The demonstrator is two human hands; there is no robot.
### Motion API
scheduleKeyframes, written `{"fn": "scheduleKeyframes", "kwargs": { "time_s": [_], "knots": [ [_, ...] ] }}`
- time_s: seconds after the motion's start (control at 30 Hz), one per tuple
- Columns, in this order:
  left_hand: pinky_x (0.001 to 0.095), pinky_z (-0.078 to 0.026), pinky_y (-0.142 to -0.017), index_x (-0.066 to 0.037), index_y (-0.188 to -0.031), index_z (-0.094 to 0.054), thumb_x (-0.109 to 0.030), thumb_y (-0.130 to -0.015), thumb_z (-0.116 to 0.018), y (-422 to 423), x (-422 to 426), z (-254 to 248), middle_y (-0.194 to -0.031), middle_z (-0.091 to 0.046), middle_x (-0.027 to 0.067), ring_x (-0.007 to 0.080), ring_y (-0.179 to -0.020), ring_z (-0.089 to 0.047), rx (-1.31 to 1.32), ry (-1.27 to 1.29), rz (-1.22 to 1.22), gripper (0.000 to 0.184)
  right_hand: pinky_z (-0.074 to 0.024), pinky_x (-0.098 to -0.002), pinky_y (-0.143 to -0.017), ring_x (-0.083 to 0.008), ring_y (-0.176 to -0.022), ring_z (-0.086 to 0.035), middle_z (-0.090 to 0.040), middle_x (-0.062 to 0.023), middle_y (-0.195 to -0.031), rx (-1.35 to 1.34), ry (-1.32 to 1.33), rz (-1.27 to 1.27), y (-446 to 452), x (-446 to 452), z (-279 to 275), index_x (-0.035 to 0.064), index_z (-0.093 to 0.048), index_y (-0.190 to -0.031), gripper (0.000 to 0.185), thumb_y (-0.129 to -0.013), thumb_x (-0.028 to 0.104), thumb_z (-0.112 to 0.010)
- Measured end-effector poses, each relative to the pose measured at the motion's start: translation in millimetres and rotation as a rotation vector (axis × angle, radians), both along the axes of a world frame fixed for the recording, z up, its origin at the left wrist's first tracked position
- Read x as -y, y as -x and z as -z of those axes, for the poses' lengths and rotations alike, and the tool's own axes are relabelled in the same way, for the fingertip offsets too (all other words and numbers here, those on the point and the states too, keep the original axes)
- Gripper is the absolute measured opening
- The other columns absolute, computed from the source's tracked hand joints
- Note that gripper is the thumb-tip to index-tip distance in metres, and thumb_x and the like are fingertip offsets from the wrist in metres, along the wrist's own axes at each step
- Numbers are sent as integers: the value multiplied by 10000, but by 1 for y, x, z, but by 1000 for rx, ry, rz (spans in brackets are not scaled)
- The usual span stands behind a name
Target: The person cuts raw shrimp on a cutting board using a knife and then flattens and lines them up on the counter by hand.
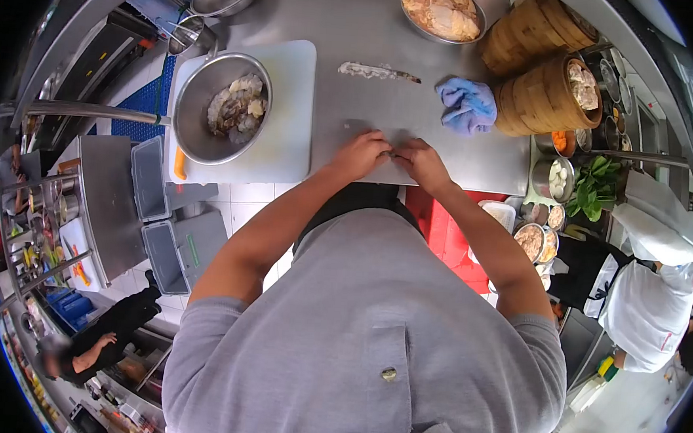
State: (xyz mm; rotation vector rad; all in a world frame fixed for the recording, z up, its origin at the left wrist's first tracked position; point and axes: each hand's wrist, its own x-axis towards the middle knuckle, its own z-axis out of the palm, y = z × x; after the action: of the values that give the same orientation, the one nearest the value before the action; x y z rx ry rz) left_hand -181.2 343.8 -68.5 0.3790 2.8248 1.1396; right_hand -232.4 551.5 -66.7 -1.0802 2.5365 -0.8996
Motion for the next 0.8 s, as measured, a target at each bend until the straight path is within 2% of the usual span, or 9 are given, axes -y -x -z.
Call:
{"fn": "scheduleKeyframes", "kwargs": {
  "time_s": [0.1, 0.17, 0.37, 0.53, 0.6, 0.7, 0.73, 0.77, 0.8],
  "knots": [
    [449, -445, -1109, -44, -913, -719, -128, -871, -678, 3, -8, 10, -1001, -635, 107, 324, -1062, -633, 64, 86, 44, 102, -532, -413, -912, -318, -1000, -649, -674, -125, -942, -28, 27, -6, 0, 0, 6, 68, -766, -942, 130, -861, 132, -686],
    [450, -442, -1109, -41, -906, -719, -108, -869, -668, 7, -9, 23, -999, -630, 109, 323, -1057, -634, -3, 113, 80, 91, -527, -412, -920, -321, -1022, -645, -667, -116, -918, -153, -105, -76, 0, 5, 9, 73, -758, -907, 121, -841, 87, -657],
    [444, -410, -1143, -37, -887, -721, -46, -851, -643, 3, -12, 15, -1008, -618, 117, 321, -1056, -635, -36, 182, 119, 86, -509, -414, -964, -319, -1070, -636, -667, -104, -981, -234, -246, -90, -8, 11, 5, 96, -752, -936, 206, -786, 41, -622],
    [435, -391, -1164, -46, -898, -729, -43, -853, -641, 3, -12, 23, -1019, -615, 112, 310, -1077, -629, -82, 227, 118, 99, -505, -417, -975, -313, -1080, -634, -663, -104, -1001, -259, -257, -106, -9, 13, 8, 99, -746, -976, 225, -801, 44, -614],
    [439, -391, -1159, -64, -928, -748, -69, -861, -653, 8, -9, 38, -1024, -614, 101, 296, -1083, -625, -92, 268, 107, 116, -503, -418, -977, -312, -1080, -632, -662, -103, -994, -311, -276, -104, -2, 16, 10, 98, -743, -992, 230, -810, 49, -612],
    [458, -393, -1149, -81, -967, -758, -109, -870, -670, 4, 0, 15, -1030, -615, 92, 287, -1089, -624, -40, 217, 185, 134, -506, -422, -957, -299, -1077, -627, -657, -100, -1002, -261, -279, -92, -9, 10, 8, 95, -742, -1004, 216, -823, 83, -625],
    [478, -397, -1139, -93, -1090, -737, -159, -874, -695, -1, 4, 13, -1049, -611, 85, 288, -1098, -621, -83, 191, 197, 230, -503, -425, -946, -290, -1082, -620, -654, -92, -1012, -271, -251, -74, -10, 6, 7, 98, -741, -1002, 194, -844, 111, -629],
    [478, -397, -1139, -93, -1090, -737, -159, -874, -695, -7, 8, 11, -1049, -611, 85, 288, -1098, -621, -90, 192, 195, 230, -501, -427, -935, -280, -1086, -613, -651, -84, -1023, -283, -222, -57, -10, 3, 6, 102, -741, -1000, 175, -866, 139, -634],
    [485, -400, -1133, -84, -1103, -703, -158, -881, -688, -14, 12, 13, -1060, -607, 89, 302, -1097, -616, -183, 144, 76, 234, -501, -427, -935, -280, -1086, -613, -651, -84, -1023, -289, -222, -58, -10, 1, 5, 102, -741, -1000, 175, -866, 139, -634]
  ]
}}
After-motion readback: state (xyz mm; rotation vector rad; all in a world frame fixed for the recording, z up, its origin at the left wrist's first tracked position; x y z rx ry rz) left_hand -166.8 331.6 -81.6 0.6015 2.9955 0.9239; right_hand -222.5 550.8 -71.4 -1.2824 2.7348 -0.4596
